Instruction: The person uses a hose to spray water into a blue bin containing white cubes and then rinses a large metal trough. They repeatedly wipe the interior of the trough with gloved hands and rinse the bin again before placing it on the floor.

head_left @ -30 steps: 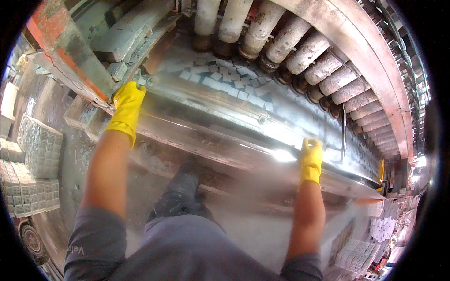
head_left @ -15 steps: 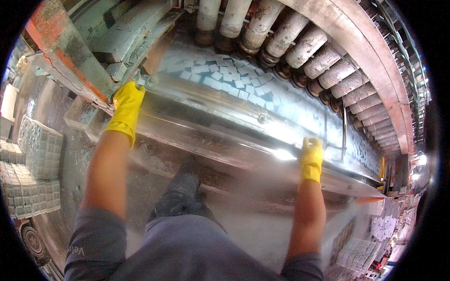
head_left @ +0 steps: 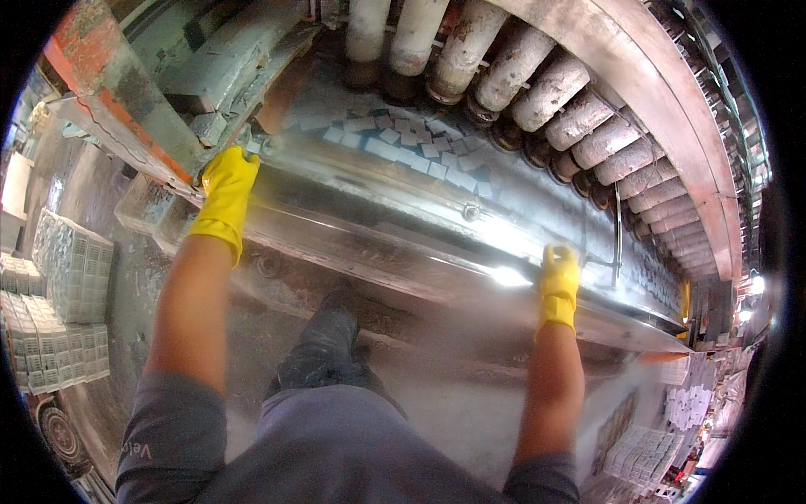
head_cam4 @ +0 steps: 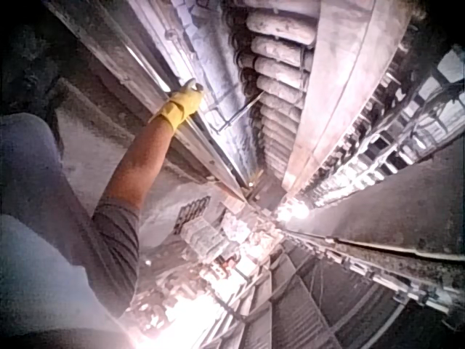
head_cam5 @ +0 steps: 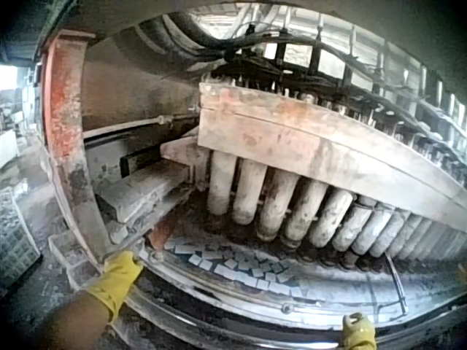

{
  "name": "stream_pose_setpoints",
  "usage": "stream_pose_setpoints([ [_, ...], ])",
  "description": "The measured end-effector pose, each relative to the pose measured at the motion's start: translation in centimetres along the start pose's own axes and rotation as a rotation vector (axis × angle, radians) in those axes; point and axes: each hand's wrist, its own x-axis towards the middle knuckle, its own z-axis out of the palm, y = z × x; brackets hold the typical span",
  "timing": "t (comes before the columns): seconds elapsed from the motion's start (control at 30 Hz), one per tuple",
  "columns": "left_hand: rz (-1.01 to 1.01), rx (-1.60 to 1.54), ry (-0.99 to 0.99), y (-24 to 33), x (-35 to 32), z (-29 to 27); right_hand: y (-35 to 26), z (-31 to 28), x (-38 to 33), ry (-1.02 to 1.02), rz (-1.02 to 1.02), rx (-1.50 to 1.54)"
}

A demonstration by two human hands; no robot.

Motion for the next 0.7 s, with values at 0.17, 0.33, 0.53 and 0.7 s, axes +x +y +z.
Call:
stream_pose_setpoints([
  [0.17,-0.028,-0.001,-0.003,-1.4,0.6,0.0,-2.1,-0.4,-0.3,-0.013,-0.012,-0.004],
  [0.33,-0.06,-0.002,-0.048,-2.3,1.2,-0.1,-3.8,-0.5,-1.0,-0.027,0.013,-0.01],
  [0.53,-0.067,-0.021,-0.068,-2.6,1.5,0.0,-3.4,-0.4,-0.9,-0.007,-0.006,0.004],
  [0.7,-0.09,0.003,-0.067,-3.0,1.9,0.2,-3.6,-0.1,-0.9,0.024,-0.019,-0.003],
])
